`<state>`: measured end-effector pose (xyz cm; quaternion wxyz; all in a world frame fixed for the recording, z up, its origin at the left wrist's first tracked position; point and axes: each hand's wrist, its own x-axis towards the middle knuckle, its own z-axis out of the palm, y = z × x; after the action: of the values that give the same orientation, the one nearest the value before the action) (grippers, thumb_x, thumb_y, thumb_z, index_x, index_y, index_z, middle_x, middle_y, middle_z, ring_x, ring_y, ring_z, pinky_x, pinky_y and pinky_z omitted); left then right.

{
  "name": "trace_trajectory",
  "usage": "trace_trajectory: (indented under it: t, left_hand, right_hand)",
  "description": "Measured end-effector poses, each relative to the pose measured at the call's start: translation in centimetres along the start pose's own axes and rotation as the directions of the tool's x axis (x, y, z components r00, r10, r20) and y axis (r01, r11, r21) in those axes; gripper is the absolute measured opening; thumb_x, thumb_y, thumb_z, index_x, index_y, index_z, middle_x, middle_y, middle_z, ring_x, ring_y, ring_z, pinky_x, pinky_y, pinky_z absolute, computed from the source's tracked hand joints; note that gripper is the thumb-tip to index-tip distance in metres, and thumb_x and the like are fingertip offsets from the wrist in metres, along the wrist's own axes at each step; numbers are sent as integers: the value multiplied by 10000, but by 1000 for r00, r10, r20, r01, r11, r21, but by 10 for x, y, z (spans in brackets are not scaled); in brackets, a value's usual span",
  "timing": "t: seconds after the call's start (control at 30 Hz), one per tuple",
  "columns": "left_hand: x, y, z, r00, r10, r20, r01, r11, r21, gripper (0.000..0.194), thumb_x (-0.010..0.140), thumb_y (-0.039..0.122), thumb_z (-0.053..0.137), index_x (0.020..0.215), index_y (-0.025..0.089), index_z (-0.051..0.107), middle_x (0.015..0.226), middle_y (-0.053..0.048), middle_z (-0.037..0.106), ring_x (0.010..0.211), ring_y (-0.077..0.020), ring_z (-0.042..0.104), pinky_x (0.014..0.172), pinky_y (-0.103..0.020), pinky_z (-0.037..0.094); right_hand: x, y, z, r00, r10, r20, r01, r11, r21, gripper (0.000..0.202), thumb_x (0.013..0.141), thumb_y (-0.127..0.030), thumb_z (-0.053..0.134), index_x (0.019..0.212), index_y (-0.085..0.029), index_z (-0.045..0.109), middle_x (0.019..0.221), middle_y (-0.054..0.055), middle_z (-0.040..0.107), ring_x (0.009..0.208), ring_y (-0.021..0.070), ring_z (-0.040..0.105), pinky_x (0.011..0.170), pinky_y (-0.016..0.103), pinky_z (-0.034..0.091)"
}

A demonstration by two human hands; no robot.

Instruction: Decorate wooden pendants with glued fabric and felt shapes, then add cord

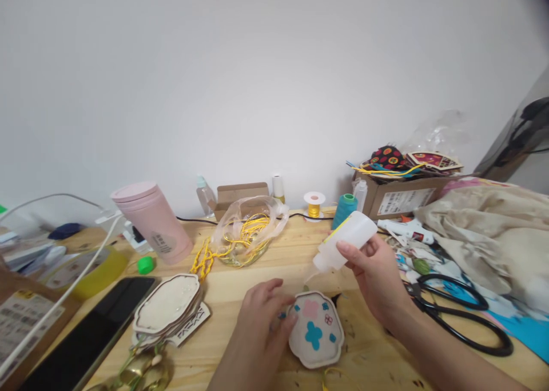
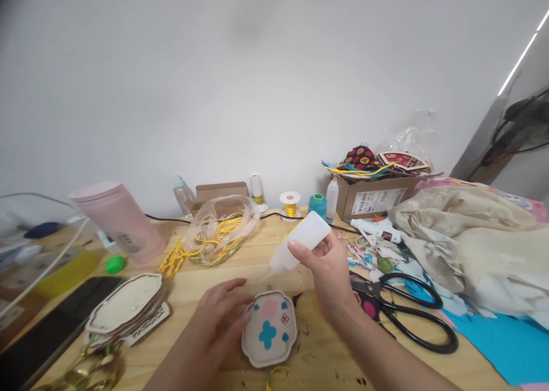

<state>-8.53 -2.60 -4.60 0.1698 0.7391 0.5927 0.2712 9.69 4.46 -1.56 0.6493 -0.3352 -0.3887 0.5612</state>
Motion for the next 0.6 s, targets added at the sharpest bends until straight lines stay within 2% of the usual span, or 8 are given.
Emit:
trace_trajectory:
  t: [0.1, 0.2, 0.37, 0.6]
  left_hand:
    - [-11, -6, 5, 989, 136, -64, -126, 981, 146, 283, 790, 347, 442, 1026, 278, 582, 1207, -96, 487, 1110, -271, 410, 890, -472, 365]
    - [-15, -11, 10, 975, 219, -42, -197, 933, 300, 320, 761, 401, 481, 1054, 304, 567, 1238, -118, 465, 1107, -322, 403, 857, -532, 358]
    - [-16, -17, 14, 961, 277, -7, -248, 868, 430, 363, 726, 446, 515, 1064, 320, 548, 1229, -147, 462, 1090, -351, 414, 816, -572, 355]
    - [-19, -20, 15, 935, 354, -27, -285, 794, 537, 380, 725, 449, 518, 1094, 358, 518, 1232, -145, 449, 1095, -359, 409, 794, -604, 353]
  right_hand:
    - [-1, -1, 0, 1000, 5, 8, -5, 1000, 4, 359, 577, -218, 737, 871, -200, 533, 837, 5, 633, 798, 168, 576, 653, 255, 450]
    - [-2, -2, 1, 1000, 6, 11, -6, 1000, 6, 350, 580, -223, 736, 865, -199, 534, 834, 5, 631, 786, 161, 574, 617, 235, 445]
    - [-1, -3, 1, 1000, 4, 0, -4, 1000, 9, 371, 571, -224, 738, 879, -193, 533, 847, 19, 630, 801, 174, 575, 605, 238, 449]
    - [0, -2, 0, 1000, -4, 17, 4, 1000, 19, 343, 573, -214, 733, 854, -189, 537, 799, 12, 633, 737, 159, 581, 598, 236, 455]
